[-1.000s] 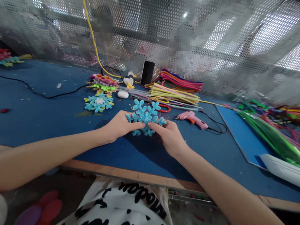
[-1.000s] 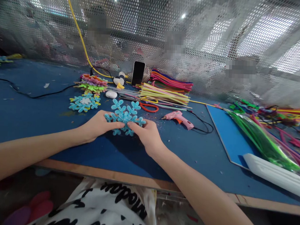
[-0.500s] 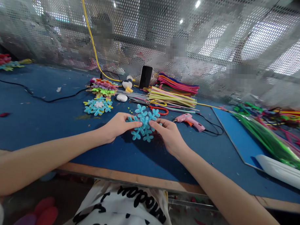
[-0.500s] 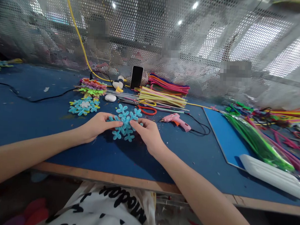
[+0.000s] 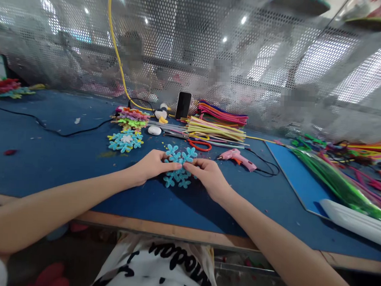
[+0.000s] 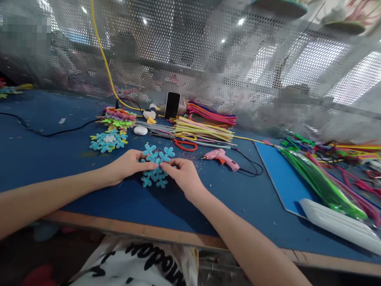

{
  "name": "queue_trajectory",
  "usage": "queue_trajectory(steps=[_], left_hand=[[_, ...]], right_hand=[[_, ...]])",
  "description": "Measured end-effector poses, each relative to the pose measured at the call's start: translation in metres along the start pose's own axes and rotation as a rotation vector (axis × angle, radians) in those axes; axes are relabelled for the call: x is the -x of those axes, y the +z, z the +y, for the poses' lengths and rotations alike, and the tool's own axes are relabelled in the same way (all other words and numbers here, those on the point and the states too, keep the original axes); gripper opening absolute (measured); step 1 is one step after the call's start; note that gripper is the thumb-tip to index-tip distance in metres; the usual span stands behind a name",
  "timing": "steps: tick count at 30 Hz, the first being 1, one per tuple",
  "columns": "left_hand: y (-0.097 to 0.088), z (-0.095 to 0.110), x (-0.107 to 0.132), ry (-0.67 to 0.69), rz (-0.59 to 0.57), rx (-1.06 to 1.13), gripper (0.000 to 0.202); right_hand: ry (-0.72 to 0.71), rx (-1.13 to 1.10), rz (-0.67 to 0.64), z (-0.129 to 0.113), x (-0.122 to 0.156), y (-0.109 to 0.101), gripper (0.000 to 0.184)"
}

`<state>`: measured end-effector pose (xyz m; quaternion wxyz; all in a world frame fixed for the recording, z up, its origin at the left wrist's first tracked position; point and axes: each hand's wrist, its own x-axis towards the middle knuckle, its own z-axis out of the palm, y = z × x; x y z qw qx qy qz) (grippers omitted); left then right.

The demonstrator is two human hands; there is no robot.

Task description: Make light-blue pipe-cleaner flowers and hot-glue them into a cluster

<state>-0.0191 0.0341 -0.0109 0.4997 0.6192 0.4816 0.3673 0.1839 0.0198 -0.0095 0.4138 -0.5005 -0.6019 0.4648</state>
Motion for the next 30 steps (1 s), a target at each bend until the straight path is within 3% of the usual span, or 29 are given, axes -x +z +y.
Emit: queue_trajectory(steps=[6,11,16,18,23,30], left_hand=[[0.0,-0.001,-0.002,0.036,-0.032,0.023,0.032],[-0.001,0.0,-0.001,0.007,-0.003,0.035,0.037],[-0.001,-0.004,-0.006,0.014,0.039,0.075,0.035],[-0.002,-0.005,-0.007,-0.018,0.053,0.077,0.034],[-0.003,-0.006,-0.009,-0.036,0.089,0.067,0.034],[-0.006,-0.006,-0.008,-0.011,0.091,0.036,0.034]], right_hand=[[0.016,-0.026,0.007,0.0,0.001,0.001,0.041],[0.045,-0.153,0.101,0.006,-0.003,-0.001,0.041],[0.031,-0.214,0.02,0.005,-0.002,0.0,0.032],[0.004,-0.323,0.072,0.003,-0.002,0.001,0.024],[-0.172,-0.449,0.295,-0.003,-0.005,-0.003,0.036],[-0.211,-0.443,0.237,-0.004,-0.006,-0.005,0.042]])
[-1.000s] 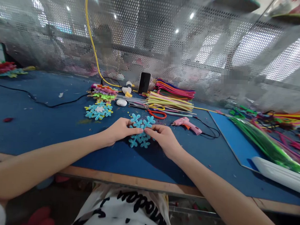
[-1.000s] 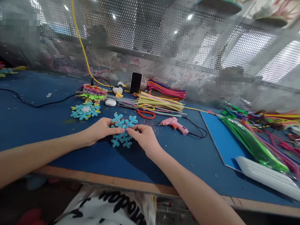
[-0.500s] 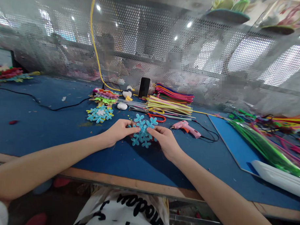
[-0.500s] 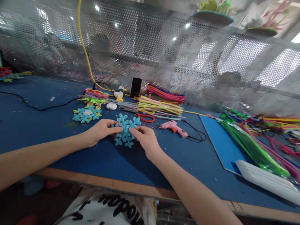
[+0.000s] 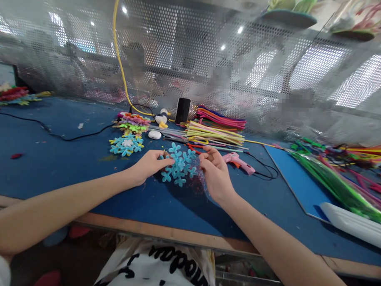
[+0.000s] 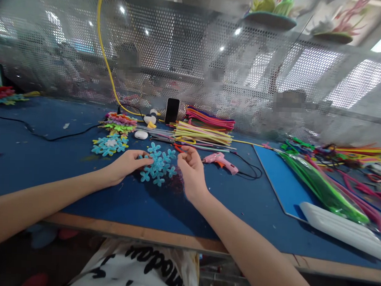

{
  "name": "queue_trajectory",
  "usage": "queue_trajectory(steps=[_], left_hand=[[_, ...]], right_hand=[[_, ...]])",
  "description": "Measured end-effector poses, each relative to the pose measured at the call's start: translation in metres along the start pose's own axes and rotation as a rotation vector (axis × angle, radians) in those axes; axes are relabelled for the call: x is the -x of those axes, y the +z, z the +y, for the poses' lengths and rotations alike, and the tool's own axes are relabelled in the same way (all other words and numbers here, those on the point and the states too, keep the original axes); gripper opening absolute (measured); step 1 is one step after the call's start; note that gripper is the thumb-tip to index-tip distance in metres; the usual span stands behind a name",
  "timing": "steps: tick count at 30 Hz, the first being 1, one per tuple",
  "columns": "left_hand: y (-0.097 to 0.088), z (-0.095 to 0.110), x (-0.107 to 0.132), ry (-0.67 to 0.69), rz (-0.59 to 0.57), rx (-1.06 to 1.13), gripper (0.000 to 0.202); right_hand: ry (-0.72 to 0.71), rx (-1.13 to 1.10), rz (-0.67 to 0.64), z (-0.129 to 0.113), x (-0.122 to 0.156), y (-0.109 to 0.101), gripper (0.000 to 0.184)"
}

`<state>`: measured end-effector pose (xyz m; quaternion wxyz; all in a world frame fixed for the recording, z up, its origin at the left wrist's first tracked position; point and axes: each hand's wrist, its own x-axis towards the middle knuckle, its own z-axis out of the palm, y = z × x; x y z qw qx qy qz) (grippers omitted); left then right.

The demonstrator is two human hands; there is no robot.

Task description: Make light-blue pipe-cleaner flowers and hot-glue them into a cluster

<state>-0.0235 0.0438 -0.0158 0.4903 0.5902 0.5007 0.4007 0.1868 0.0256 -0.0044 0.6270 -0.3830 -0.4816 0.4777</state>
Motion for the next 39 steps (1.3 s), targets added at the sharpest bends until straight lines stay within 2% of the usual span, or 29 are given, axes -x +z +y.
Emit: queue_trajectory(steps=[10,14,20,24,27,31,34,36,39], left_hand=[[0.003,0.004,0.0,-0.051,0.013,0.165,0.032],[0.004,0.007,0.001,-0.104,0.043,0.2,0.038],[0.003,0.009,0.001,-0.136,0.063,0.327,0.034],[0.0,0.011,-0.002,-0.204,0.031,0.443,0.021],[0.0,0.012,-0.002,-0.241,-0.011,0.458,0.028],[0.005,0.011,0.003,-0.15,-0.136,0.42,0.051],[0.008,0.01,0.005,-0.048,-0.1,0.377,0.061],[0.007,0.009,0.005,-0.033,-0.06,0.354,0.061],[0.005,0.009,0.003,-0.035,-0.04,0.377,0.048]], right_hand=[[0.042,0.033,-0.115,0.004,0.002,0.001,0.04],[0.069,0.045,-0.159,0.005,0.002,0.001,0.042],[0.079,0.051,-0.157,0.005,0.004,0.001,0.039],[0.092,0.035,-0.143,0.004,0.004,0.002,0.038],[0.116,0.032,-0.18,0.004,0.004,0.002,0.038],[0.151,0.031,-0.27,0.004,0.006,0.003,0.038],[0.133,0.032,-0.278,0.004,0.007,0.004,0.037],[0.101,0.006,-0.228,0.003,0.007,0.004,0.036],[0.06,-0.079,-0.151,0.002,0.003,0.003,0.044]])
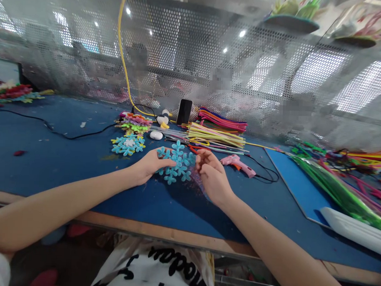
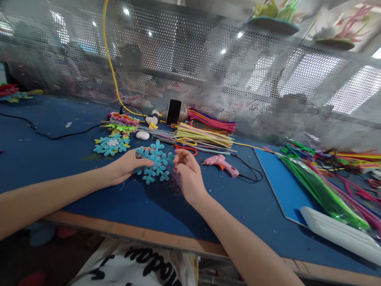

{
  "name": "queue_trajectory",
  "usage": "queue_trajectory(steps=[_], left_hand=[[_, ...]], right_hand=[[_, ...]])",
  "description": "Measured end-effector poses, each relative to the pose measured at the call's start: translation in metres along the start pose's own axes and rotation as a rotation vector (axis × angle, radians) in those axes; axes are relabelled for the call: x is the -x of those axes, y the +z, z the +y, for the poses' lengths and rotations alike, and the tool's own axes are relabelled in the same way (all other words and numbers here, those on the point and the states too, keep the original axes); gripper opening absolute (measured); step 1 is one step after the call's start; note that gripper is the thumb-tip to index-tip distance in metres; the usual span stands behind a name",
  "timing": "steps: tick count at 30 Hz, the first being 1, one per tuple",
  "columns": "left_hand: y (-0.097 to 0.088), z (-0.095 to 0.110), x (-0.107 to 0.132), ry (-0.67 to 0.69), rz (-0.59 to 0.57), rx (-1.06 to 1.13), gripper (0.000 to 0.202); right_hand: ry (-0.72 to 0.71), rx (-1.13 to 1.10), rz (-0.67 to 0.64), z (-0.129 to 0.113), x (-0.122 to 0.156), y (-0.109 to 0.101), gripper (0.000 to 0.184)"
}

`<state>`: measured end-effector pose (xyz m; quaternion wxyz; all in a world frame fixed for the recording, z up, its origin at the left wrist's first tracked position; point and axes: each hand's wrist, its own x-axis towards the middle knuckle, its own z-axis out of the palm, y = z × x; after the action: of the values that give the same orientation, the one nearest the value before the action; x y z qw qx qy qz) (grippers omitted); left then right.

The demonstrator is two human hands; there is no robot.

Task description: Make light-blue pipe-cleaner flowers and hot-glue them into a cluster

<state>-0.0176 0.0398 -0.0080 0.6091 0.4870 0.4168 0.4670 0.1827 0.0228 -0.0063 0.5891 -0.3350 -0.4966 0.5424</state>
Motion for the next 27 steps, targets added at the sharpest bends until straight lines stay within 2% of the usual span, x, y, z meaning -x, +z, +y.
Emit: queue_trajectory(steps=[4,10,16,22,27], left_hand=[[-0.0045,-0.0002,-0.004,0.003,0.02,0.04,0.036],[-0.01,-0.0043,-0.0097,0.022,0.114,0.024,0.042],[-0.0072,0.0,-0.007,0.042,0.03,0.074,0.04],[-0.0072,0.0019,-0.0065,0.047,0.062,0.006,0.036],[-0.0103,0.0027,-0.0089,0.076,0.067,-0.112,0.042]], right_hand=[[0.033,-0.082,-0.001,-0.0003,-0.0031,-0.0008,0.053],[0.046,-0.071,-0.071,0.0022,-0.0011,0.0004,0.057],[0.064,-0.041,-0.065,0.0054,-0.0042,-0.0034,0.059],[0.086,-0.05,-0.031,0.003,-0.0039,-0.004,0.06],[0.077,-0.052,-0.045,0.003,-0.0033,-0.0035,0.058]])
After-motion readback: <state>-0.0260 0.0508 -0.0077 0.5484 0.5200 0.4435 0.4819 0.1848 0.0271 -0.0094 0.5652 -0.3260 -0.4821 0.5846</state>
